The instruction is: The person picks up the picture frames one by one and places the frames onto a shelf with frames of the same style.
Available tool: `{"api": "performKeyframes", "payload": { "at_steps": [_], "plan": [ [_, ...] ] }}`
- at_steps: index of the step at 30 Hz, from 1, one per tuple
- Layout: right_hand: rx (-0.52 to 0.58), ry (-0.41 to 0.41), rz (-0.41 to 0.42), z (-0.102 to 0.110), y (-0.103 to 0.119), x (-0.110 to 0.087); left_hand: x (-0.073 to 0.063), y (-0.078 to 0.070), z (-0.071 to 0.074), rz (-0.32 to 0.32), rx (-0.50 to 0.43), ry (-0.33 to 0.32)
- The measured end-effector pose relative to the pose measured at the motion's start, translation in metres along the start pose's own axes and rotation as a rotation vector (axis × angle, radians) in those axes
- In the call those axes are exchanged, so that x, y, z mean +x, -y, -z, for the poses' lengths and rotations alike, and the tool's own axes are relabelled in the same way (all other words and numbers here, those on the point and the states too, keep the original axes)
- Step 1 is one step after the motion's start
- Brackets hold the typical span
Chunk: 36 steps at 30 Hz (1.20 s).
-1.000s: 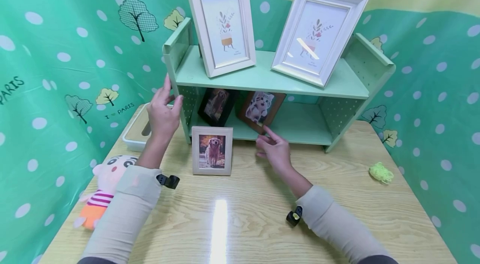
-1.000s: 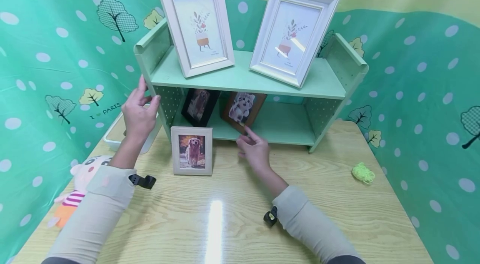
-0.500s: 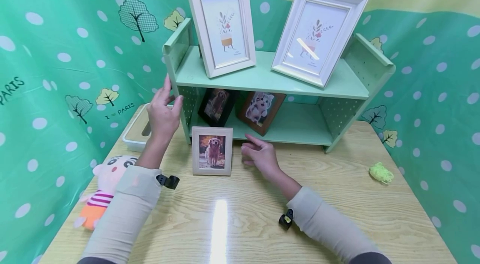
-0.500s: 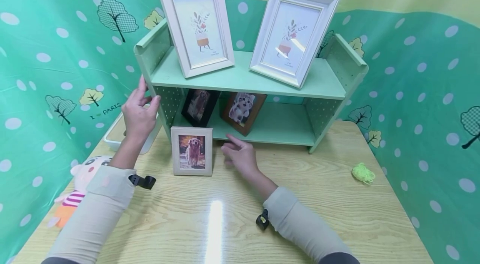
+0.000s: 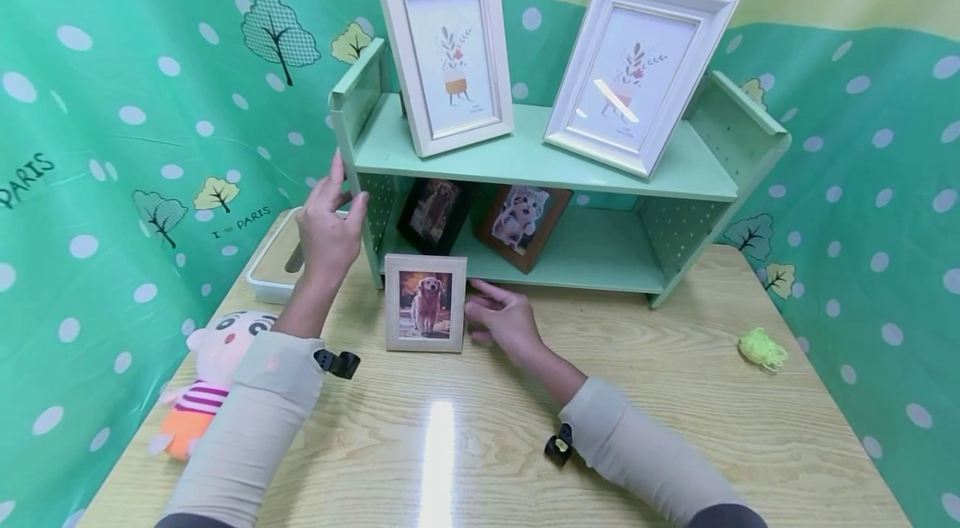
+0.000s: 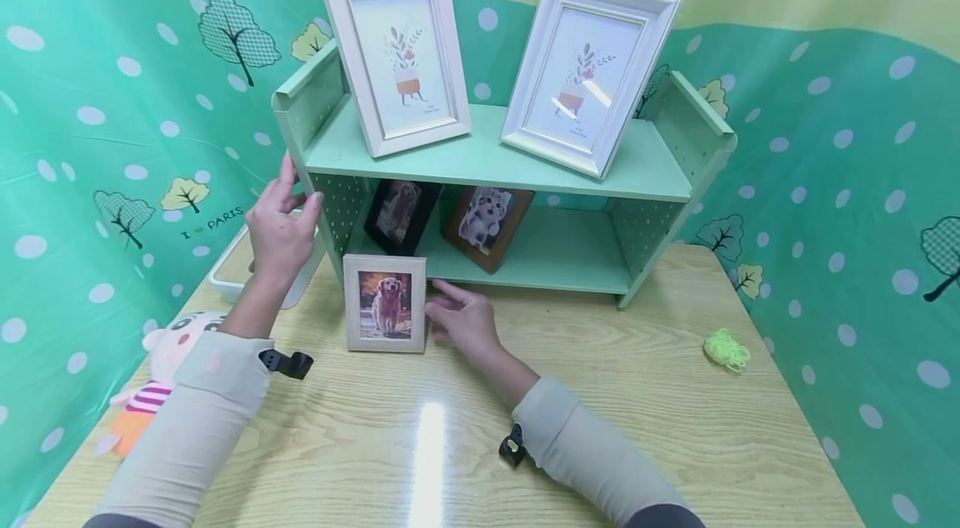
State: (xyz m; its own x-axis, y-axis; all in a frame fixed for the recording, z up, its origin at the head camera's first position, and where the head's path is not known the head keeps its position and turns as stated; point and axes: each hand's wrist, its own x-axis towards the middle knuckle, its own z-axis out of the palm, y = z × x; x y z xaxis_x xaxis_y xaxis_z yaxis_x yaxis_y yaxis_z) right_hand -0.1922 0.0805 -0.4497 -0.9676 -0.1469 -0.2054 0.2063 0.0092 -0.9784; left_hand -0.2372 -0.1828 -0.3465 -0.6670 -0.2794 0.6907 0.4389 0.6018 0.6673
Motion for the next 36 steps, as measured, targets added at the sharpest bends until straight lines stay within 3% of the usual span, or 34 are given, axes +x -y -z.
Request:
{"api": "performKeyframes", "payload": {
  "at_steps": [14,36],
  "plan": [
    [-0.016,-0.003,-0.005,-0.013,0.000,-0.001,-0.001,-0.001,-0.001,0.008,0.002,0.006],
    [-0.011,0.038,-0.050,-0.013,-0.005,0.001,0.000,-0.001,0.000,0.002,0.011,0.003]
  ]
}}
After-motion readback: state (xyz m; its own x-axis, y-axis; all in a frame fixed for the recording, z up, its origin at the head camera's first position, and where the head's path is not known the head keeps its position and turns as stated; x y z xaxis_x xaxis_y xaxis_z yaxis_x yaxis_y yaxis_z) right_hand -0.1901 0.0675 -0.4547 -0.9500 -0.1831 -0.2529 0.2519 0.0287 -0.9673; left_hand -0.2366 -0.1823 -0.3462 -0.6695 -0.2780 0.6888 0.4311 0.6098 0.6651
